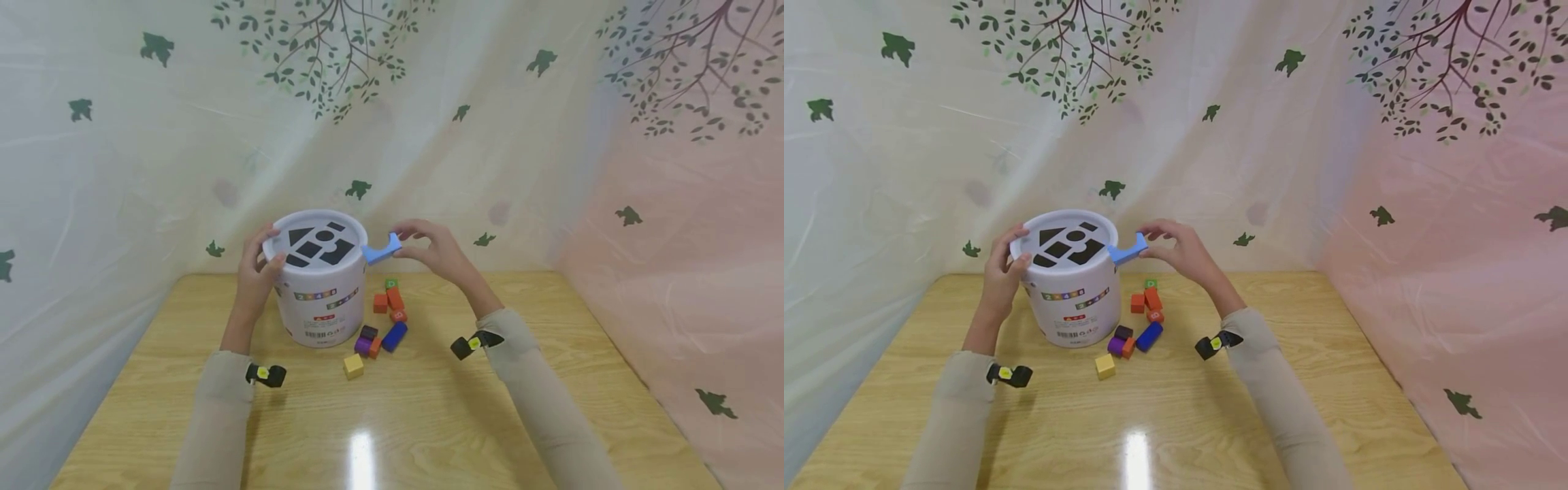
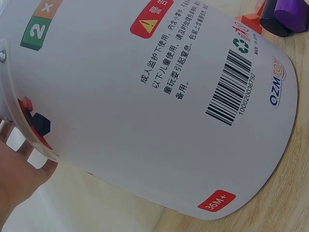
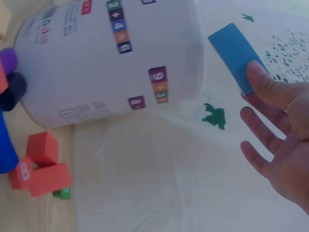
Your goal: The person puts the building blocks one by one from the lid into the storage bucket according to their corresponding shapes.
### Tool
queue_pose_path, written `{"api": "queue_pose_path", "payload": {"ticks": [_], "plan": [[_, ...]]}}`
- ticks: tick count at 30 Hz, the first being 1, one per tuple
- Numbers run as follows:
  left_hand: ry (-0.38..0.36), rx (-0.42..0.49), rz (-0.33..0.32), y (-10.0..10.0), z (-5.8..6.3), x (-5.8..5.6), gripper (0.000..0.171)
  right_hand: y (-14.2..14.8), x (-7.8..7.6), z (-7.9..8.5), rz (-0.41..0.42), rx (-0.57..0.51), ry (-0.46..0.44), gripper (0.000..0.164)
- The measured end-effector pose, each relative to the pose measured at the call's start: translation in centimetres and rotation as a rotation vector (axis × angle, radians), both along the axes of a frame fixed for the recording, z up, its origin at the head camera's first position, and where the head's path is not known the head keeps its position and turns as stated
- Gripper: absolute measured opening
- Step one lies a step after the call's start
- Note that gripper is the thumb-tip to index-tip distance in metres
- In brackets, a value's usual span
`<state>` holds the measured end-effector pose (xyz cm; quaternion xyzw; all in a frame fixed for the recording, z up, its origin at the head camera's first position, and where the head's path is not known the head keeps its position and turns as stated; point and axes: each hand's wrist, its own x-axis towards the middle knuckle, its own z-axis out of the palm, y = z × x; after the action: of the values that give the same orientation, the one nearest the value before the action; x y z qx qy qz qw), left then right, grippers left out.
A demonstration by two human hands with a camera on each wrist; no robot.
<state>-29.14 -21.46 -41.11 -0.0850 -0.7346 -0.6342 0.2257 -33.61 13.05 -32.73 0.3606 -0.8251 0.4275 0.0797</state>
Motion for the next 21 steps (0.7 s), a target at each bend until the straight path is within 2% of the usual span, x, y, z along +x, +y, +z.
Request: {"api": "queue_pose_path", "payload": {"ticks": [7, 14, 21], "plan": [[-0.024, 0.009, -0.016, 0.9, 2.1, 1.8, 0.061, -1.3, -1.2, 1.6, 0.048, -0.033, -0.074, 0.037], [-0.029, 0.01, -0.017, 1.0, 2.5, 2.2, 0.061, -2.7, -2.7, 1.5, 0.087, -0.074, -0.181, 0.038], [-0.016, 0.011, -0.023, 0.9, 2.3, 2.0, 0.061, -4.4, -3.8, 1.2, 0.141, -0.033, -0.216, 0.042]]}}
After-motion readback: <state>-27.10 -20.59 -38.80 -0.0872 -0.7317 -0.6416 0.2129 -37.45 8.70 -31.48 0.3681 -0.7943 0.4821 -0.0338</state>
